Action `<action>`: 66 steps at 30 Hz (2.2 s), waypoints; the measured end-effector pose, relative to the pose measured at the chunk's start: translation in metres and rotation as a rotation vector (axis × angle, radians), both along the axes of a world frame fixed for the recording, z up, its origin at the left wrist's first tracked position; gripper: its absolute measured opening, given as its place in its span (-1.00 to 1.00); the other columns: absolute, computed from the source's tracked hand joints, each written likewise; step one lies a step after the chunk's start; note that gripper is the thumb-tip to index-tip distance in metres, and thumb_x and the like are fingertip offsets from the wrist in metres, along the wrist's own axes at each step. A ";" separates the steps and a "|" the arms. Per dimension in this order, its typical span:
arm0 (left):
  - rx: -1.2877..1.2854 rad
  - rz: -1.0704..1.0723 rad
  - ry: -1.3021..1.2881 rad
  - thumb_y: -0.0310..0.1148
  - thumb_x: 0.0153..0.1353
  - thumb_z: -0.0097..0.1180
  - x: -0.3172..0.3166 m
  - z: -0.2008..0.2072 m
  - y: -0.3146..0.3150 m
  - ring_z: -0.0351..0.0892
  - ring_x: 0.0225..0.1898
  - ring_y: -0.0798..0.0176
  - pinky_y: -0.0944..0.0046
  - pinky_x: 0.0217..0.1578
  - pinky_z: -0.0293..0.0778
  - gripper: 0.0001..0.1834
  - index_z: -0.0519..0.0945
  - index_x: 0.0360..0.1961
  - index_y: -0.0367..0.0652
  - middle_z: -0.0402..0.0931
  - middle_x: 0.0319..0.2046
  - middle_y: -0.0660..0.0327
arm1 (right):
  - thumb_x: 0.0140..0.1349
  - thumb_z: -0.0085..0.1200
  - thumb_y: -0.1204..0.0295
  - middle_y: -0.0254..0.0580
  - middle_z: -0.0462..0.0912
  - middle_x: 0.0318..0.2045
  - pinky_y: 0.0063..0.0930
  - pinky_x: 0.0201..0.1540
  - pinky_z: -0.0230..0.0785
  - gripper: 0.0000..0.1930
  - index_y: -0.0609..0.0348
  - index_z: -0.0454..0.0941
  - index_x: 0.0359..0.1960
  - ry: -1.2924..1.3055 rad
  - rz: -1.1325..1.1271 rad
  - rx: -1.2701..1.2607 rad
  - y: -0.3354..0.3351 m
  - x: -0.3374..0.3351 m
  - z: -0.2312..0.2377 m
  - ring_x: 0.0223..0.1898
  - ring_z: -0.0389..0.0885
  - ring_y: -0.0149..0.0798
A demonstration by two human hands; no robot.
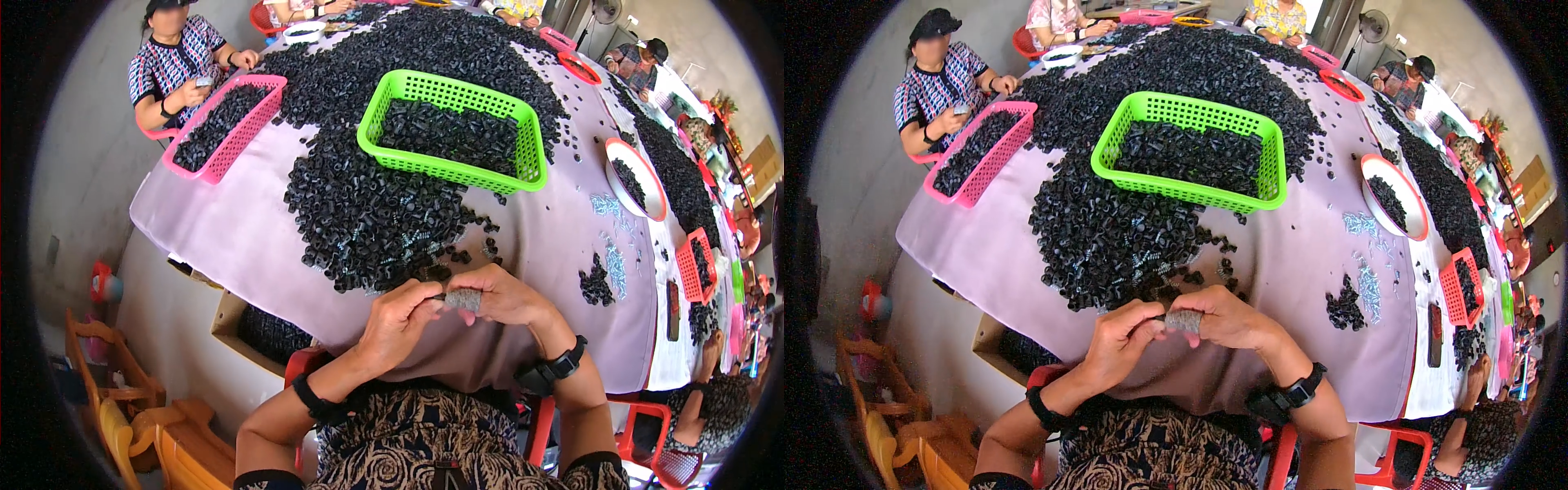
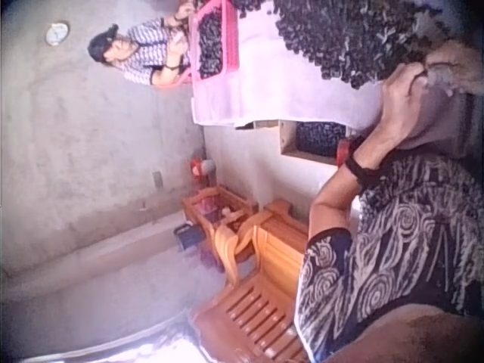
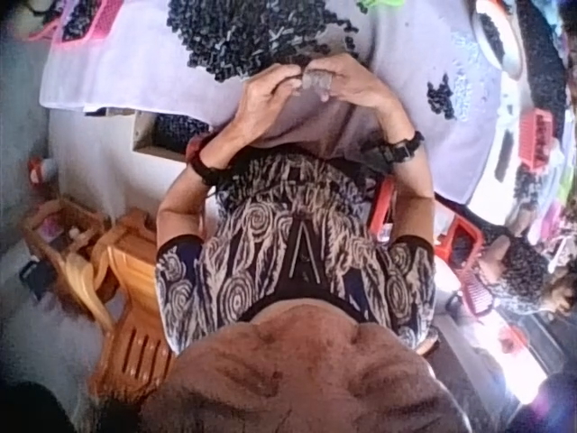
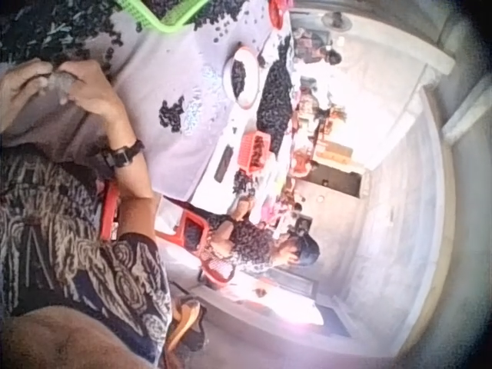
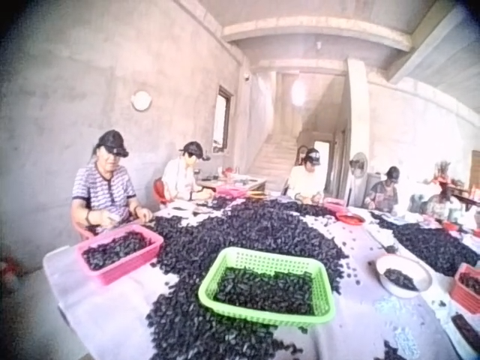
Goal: Sort small black shoe components from a pile on the table into a green plastic basket.
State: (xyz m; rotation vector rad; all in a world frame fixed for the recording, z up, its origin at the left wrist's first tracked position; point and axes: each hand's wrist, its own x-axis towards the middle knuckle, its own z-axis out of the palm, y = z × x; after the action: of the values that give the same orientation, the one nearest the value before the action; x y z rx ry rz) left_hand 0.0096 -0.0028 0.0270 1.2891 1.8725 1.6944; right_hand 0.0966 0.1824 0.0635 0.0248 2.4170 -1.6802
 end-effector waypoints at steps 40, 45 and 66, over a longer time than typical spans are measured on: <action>0.284 -0.069 -0.666 -0.60 0.21 -0.04 -0.009 -0.006 -0.010 0.43 -0.17 0.38 0.31 -0.18 0.43 -0.73 0.49 -0.05 -0.21 0.40 -0.15 0.26 | 0.18 0.03 -0.10 -0.58 0.24 -0.72 -0.65 -0.74 -0.26 -0.56 0.03 0.44 -0.47 -0.038 -0.633 -0.781 0.042 -0.050 0.044 -0.76 0.03 -0.63; 0.230 0.030 -0.599 -0.62 0.24 -0.02 -0.011 -0.004 0.000 0.44 -0.38 0.44 0.41 -0.36 0.42 -0.82 0.53 -0.14 -0.26 0.46 -0.33 0.30 | 0.28 -0.04 0.02 -0.53 0.33 -0.69 -0.68 -0.72 -0.20 -0.59 0.15 0.53 -0.35 0.063 -0.652 -0.423 0.067 -0.042 0.073 -0.73 0.07 -0.63; 0.074 -0.070 -0.694 -0.47 0.30 0.01 -0.008 -0.012 0.002 0.48 -0.31 0.47 0.43 -0.34 0.47 -0.82 0.52 -0.09 -0.23 0.50 -0.30 0.32 | -0.28 0.17 0.63 -0.17 0.43 -0.45 -0.24 -0.30 0.35 -0.63 0.16 0.50 -0.31 0.523 -0.211 0.696 0.006 -0.008 0.005 -0.38 0.49 -0.04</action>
State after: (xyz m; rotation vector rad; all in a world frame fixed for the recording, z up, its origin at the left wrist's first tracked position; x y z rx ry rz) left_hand 0.0017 -0.0010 0.0153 0.6392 1.3450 1.8634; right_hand 0.0887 0.1883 0.0682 -0.0699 3.3848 -0.8869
